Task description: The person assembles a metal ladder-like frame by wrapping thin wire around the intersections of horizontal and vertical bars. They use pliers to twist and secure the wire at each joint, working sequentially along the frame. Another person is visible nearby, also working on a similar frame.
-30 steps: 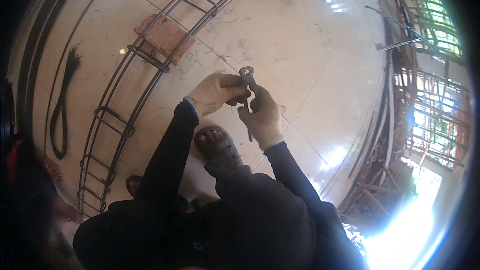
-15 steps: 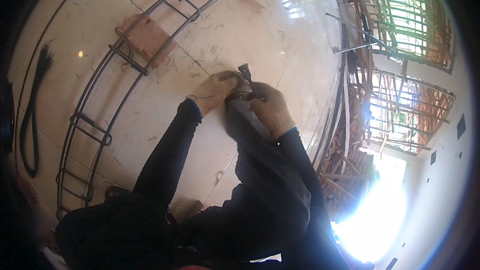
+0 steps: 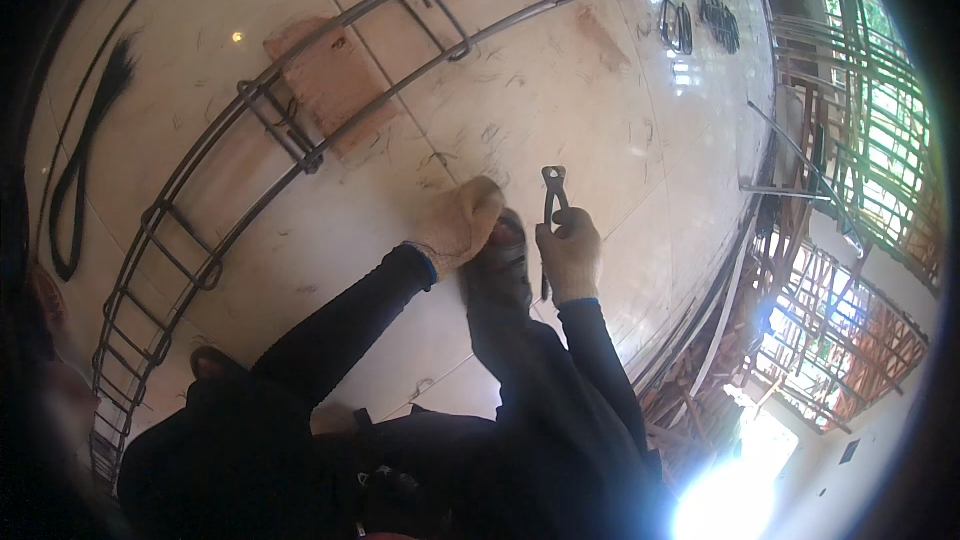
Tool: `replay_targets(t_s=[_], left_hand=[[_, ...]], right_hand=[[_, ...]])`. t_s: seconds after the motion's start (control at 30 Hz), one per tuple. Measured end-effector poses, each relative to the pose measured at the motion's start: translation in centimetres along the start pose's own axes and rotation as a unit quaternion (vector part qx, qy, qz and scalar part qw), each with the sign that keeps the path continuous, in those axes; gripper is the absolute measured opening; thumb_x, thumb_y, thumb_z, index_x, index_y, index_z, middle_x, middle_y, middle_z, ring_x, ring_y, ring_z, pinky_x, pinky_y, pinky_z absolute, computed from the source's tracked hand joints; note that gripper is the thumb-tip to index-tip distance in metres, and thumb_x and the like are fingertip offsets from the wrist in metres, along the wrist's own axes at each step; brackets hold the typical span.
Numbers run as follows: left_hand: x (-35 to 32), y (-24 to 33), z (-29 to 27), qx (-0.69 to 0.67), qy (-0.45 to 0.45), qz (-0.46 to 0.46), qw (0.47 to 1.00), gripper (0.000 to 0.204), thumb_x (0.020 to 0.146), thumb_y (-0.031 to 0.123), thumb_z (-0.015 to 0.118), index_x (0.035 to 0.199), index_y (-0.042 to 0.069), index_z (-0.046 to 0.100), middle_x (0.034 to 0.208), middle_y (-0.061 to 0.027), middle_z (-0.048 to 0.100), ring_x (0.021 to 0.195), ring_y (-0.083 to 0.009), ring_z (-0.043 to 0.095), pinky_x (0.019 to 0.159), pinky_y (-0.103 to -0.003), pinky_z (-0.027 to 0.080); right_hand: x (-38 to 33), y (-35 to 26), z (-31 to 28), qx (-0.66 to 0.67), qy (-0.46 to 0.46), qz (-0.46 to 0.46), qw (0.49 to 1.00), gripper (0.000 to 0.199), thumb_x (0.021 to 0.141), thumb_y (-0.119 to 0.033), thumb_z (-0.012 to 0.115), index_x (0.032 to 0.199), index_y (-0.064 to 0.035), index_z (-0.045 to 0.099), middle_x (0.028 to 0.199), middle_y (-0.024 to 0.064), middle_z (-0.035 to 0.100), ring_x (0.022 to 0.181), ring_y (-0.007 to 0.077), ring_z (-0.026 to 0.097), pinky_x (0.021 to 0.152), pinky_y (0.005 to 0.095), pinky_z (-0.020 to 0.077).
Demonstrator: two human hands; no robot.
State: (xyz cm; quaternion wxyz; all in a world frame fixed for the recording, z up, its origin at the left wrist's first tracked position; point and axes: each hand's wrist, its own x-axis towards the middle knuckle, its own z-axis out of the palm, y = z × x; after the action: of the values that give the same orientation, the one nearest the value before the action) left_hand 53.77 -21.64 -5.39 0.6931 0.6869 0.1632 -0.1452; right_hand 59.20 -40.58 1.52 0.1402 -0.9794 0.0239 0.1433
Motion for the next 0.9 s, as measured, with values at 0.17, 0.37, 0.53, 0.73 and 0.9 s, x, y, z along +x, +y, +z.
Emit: replay_targets(t_s=[0.17, 0.37, 0.53, 0.73, 0.9], left_hand=[[3.4, 1.0, -0.5, 0.107, 0.162, 0.003, 0.981, 0.031, 0.105, 0.032, 0.054, 0.106, 0.003, 0.067, 0.102, -0.0233, 0.074, 0.104, -0.045, 0.069, 0.09, -0.053, 0.053], [6.5, 1.5, -3.5, -0.163, 0.072, -0.063, 0.982, 0.033, 0.107, 0.025, 0.059, 0.119, -0.002, 0.071, 0.111, -0.0189, 0.075, 0.102, -0.0283, 0.072, 0.091, -0.035, 0.056], [6.3, 1.1, -3.4, -0.472, 0.098, -0.084, 0.872, 0.031, 0.106, 0.017, 0.063, 0.13, -0.002, 0.069, 0.114, -0.0086, 0.073, 0.102, -0.0153, 0.069, 0.091, -0.028, 0.055], [5.4, 1.5, -1.6, -0.445, 0.173, -0.127, 0.869, 0.035, 0.106, 0.017, 0.063, 0.137, 0.002, 0.066, 0.116, -0.0089, 0.074, 0.109, -0.019, 0.07, 0.097, -0.033, 0.056], [2.6, 6.2, -1.5, 0.225, 0.205, -0.239, 0.922, 0.065, 0.094, 0.028, 0.072, 0.15, 0.0, 0.052, 0.133, -0.0219, 0.066, 0.118, -0.0389, 0.065, 0.104, -0.047, 0.05]], right_hand=[[6.8, 2.5, 3.9, 0.083, -0.026, -0.028, 0.996, 0.033, 0.085, -0.032, 0.083, 0.098, -0.004, 0.074, 0.088, 0.015, 0.076, 0.083, 0.0277, 0.075, 0.075, 0.04, 0.0574], [14.1, -0.7, 5.7, 0.093, -0.06, -0.146, 0.983, 0.031, 0.089, -0.027, 0.081, 0.104, 0.0002, 0.074, 0.081, 0.015, 0.073, 0.073, 0.0236, 0.071, 0.072, 0.0366, 0.0562], [16.7, -4.4, 4.5, 0.003, 0.065, -0.254, 0.965, 0.034, 0.084, -0.023, 0.08, 0.113, -0.0061, 0.073, 0.103, 0.0151, 0.072, 0.104, 0.0348, 0.069, 0.095, 0.0445, 0.0526], [17.4, -7.5, 5.0, 0.162, 0.123, -0.441, 0.874, 0.039, 0.08, -0.002, 0.077, 0.118, -0.0048, 0.068, 0.118, 0.0159, 0.068, 0.117, 0.0368, 0.062, 0.104, 0.0473, 0.0464], [13.5, -10.6, 4.9, 0.265, -0.091, -0.505, 0.817, 0.025, 0.08, 0.0, 0.076, 0.104, -0.0034, 0.073, 0.108, 0.0165, 0.071, 0.106, 0.0369, 0.067, 0.094, 0.0446, 0.053]])
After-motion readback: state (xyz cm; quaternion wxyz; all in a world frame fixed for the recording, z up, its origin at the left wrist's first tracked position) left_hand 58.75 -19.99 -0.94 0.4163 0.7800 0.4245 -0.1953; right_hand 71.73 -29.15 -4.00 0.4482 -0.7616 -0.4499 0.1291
